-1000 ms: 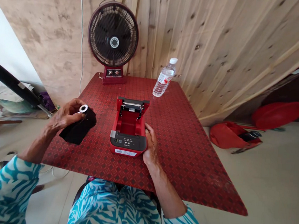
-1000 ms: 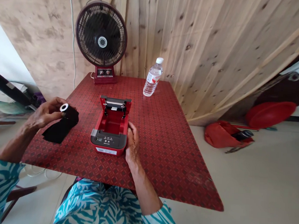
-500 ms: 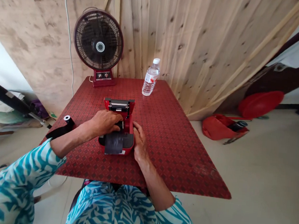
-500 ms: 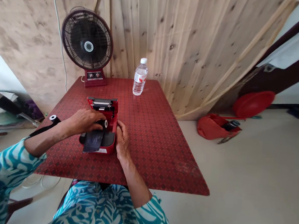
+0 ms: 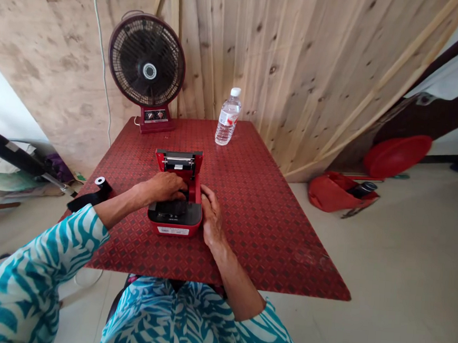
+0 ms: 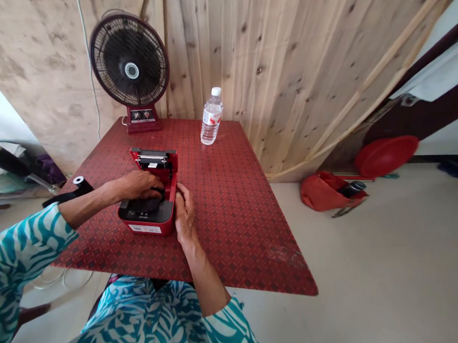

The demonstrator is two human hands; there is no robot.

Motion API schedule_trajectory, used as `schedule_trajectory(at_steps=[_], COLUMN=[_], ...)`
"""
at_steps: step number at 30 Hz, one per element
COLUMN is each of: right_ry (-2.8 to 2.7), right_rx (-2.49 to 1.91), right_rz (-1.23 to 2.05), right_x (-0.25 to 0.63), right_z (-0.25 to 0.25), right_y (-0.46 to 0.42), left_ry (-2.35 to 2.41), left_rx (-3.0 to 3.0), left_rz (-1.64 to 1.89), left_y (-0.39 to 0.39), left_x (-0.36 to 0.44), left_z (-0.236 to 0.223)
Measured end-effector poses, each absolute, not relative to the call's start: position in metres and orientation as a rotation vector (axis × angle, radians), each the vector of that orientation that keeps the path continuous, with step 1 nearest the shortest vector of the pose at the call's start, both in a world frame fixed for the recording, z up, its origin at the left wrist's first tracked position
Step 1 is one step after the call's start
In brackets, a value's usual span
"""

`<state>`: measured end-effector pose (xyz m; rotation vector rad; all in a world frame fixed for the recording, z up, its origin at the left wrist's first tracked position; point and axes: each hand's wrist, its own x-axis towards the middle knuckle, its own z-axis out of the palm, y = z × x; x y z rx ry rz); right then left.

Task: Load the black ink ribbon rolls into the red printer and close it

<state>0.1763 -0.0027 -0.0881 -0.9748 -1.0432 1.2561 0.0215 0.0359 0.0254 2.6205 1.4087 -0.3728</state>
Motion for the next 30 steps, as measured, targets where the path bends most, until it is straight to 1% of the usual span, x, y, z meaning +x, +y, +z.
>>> schedule_trajectory(at_steps=[2,4,5,8,12,17,22,30], right_ry=[-1.032,-1.028,-1.027,-1.017,-1.017,-1.010,-1.002,-1.014], right_rx=[-0.985,-0.983,-0.978,-0.986,-1.022,-1.012,-1.014,-1.016], right_rz=[1.258,1.262,1.265,1.273,1.268,1.297,1.293,1.284], right_x=[0.176,0.175,0.175,0.175,0.176,0.176,0.175,0.175], right_z=[-0.087,-0.086,-0.086,-0.085,-0.084,-0.084,-0.083,-0.081], right_y=[-0.003,-0.004,-0.004,-0.004,-0.005,-0.004,-0.004,-0.005], left_ry=[1.322,1.248,1.208,1.116,1.169,1.241,1.215,1.213], left_rx=[2.610,2.521,2.453,2.466,2.590,2.556,2.607,2.810], left_rz=[-0.139,0.228,0.340,0.398,0.494,0.590,0.783,0.886], left_y=[0.027,0.011,0.001,-0.028,-0.051,-0.050,-0.045,-0.064], left_x=[0.008,-0.006,-0.013,-0.024,-0.021,-0.022,-0.023,-0.007], left_z=[0.029,0.033,0.034,0.029,0.017,0.009,-0.001,0.003])
